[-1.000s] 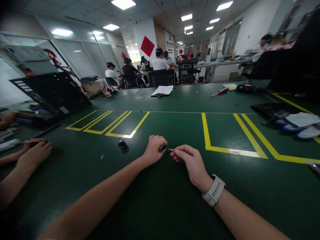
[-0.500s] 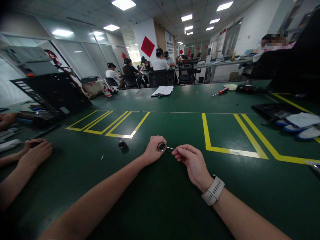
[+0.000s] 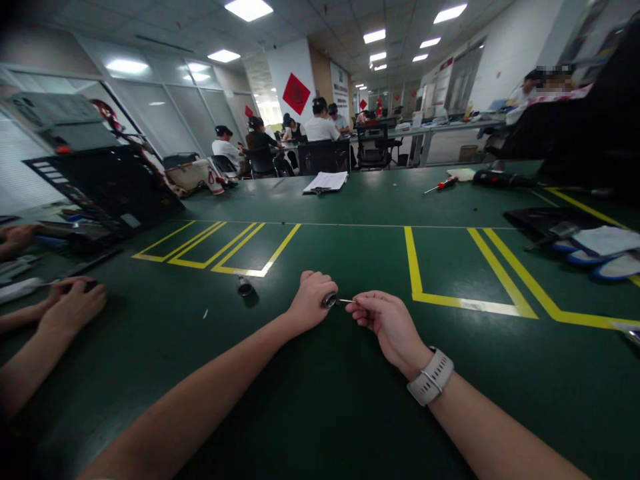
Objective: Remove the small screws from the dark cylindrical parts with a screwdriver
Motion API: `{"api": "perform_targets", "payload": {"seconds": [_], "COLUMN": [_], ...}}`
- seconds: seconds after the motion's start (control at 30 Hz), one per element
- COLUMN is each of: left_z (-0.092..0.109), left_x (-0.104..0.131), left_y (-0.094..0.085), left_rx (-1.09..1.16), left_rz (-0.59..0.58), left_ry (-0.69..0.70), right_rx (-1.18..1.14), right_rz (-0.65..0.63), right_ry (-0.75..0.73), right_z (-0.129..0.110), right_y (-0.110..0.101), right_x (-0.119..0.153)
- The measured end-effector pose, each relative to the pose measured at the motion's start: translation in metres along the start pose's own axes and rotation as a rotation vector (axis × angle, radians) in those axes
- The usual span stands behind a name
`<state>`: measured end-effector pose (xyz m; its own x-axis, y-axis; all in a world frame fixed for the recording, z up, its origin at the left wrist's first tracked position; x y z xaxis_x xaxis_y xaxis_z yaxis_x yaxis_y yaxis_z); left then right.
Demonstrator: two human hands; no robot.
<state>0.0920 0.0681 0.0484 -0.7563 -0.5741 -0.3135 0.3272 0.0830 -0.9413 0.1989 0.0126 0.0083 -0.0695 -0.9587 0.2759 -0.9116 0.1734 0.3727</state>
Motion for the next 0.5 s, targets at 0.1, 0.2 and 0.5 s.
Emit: {"api": "perform_targets", "payload": {"seconds": [0.1, 0.2, 0.5], "left_z": [-0.0034, -0.0037, -0.0086], "left_x": [-0.0007, -0.0006, 0.0008], "left_y": [0.0016, 0.0016, -0.0049], "left_rx": [0.047, 0.056, 0.026], "left_rz": [0.003, 0.02, 0.084], "left_ry": [-0.016, -0.012, -0.059], "right_rx": [-0.042, -0.067, -0.125], "right_rz": [-0.007, -0.009, 0.013], "right_ry": [0.031, 0.045, 0.025], "right_z": [0.0039, 0.0062, 0.007], "right_y": [-0.001, -0.0015, -0.0035], "right_x": [-0.0022, -0.0022, -0.0008]}}
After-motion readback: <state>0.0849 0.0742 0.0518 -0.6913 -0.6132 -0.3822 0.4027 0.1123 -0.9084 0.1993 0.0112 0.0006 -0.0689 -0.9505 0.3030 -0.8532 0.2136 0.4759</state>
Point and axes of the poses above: each hand's wrist, its own x-axis away from the middle knuckle, its own y-axis out of the palm, z = x × y, the point moved 9 cm from there along -x, towards the middle knuckle, and after that the axes turned 3 degrees about y, right-handed, at the moved point
